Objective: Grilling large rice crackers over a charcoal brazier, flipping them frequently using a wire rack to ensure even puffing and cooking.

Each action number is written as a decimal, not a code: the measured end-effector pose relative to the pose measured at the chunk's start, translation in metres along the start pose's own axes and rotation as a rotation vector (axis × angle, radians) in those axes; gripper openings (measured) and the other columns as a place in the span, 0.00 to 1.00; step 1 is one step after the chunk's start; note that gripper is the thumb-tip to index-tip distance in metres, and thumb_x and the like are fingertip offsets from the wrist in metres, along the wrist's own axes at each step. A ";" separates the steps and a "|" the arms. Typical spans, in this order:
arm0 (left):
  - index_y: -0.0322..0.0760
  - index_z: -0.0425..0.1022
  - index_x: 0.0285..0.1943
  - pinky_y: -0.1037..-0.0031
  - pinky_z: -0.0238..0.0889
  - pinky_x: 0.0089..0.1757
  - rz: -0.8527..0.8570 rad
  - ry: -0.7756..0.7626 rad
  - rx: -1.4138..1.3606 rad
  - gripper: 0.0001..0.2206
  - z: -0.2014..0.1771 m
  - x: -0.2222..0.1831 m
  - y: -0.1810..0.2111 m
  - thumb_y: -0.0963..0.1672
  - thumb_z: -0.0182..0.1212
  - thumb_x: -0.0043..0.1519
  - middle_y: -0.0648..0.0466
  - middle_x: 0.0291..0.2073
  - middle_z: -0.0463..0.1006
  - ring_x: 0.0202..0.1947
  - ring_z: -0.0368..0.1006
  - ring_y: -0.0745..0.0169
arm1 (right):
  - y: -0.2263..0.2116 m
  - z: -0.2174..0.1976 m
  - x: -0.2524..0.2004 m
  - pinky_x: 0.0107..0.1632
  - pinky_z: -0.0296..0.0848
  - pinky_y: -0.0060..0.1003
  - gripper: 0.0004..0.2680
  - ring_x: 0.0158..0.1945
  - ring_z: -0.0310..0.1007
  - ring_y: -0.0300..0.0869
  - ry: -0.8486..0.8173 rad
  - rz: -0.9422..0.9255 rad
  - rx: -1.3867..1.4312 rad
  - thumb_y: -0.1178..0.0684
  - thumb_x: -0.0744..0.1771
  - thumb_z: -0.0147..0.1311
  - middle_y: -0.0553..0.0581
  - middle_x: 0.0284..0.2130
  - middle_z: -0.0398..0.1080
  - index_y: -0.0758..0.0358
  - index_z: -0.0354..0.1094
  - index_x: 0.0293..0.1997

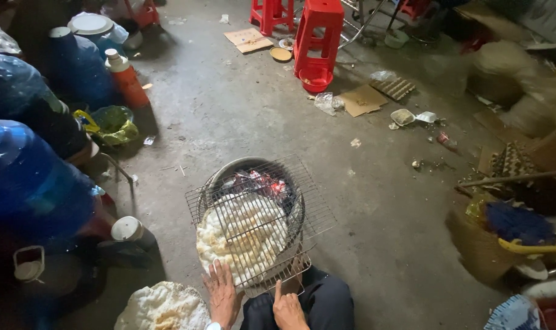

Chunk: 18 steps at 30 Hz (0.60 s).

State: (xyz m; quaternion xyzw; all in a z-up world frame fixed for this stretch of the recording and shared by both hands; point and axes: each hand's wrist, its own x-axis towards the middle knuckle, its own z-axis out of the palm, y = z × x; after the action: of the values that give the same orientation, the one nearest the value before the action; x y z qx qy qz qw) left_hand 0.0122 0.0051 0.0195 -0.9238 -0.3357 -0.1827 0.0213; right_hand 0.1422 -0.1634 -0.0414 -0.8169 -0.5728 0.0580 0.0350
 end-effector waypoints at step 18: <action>0.28 0.42 0.69 0.41 0.24 0.61 0.025 -0.026 0.042 0.53 0.013 0.001 -0.005 0.54 0.66 0.37 0.30 0.71 0.33 0.70 0.27 0.27 | -0.001 -0.005 0.001 0.42 0.61 0.43 0.25 0.24 0.62 0.50 -0.041 -0.007 -0.027 0.63 0.62 0.41 0.65 0.21 0.66 0.90 0.39 0.64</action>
State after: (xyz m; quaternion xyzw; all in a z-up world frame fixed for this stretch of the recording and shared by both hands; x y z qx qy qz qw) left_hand 0.0139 0.0123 0.0074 -0.9295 -0.3283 -0.1635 0.0388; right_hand 0.1419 -0.1619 -0.0365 -0.8138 -0.5771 0.0670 0.0123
